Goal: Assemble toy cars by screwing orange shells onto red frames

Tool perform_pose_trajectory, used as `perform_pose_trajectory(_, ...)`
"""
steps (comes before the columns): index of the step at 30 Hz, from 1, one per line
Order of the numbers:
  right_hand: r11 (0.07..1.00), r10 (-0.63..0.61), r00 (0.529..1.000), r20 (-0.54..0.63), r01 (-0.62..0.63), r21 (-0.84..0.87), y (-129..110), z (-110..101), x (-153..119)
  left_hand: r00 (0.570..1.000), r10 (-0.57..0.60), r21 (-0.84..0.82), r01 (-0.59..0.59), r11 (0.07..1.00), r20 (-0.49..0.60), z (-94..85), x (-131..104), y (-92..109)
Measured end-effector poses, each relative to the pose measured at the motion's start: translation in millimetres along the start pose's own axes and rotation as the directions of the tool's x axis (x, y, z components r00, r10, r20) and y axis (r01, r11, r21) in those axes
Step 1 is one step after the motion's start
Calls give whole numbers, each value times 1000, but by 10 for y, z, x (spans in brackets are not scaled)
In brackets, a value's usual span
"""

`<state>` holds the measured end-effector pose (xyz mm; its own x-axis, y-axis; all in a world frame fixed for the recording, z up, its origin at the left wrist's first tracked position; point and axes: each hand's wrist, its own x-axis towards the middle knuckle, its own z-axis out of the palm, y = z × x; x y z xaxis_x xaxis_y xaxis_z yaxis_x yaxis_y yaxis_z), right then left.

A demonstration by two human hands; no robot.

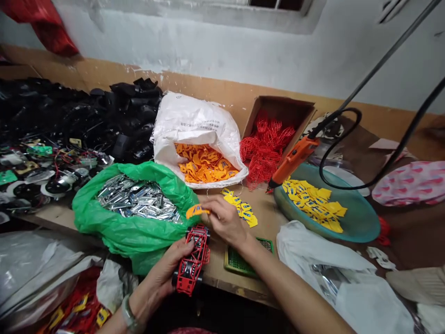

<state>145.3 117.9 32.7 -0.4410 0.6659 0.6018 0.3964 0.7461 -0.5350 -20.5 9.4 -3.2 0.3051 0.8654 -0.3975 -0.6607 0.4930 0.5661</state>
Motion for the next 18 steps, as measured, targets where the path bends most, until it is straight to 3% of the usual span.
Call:
perform_pose_trajectory(3,992,-121,991,60,123,-34,-187,-53,-349,1000,21,44,-20,999,-23,52,-19,-8)
perform_pose_trajectory(10,998,-55,987,151,52,24,-316,-156,-675,993,41,143,-25,989,-109,130,-72,-81)
perform_pose_trajectory(14,987,91,980,179,-112,114,-478,-223,-704,984,113,212,-81,974,-139,150,-105,-129)
perform_pose_trajectory(18,948,228,950,215,-267,173,-597,-246,-657,978,186,278,-152,949,-99,193,-158,-120)
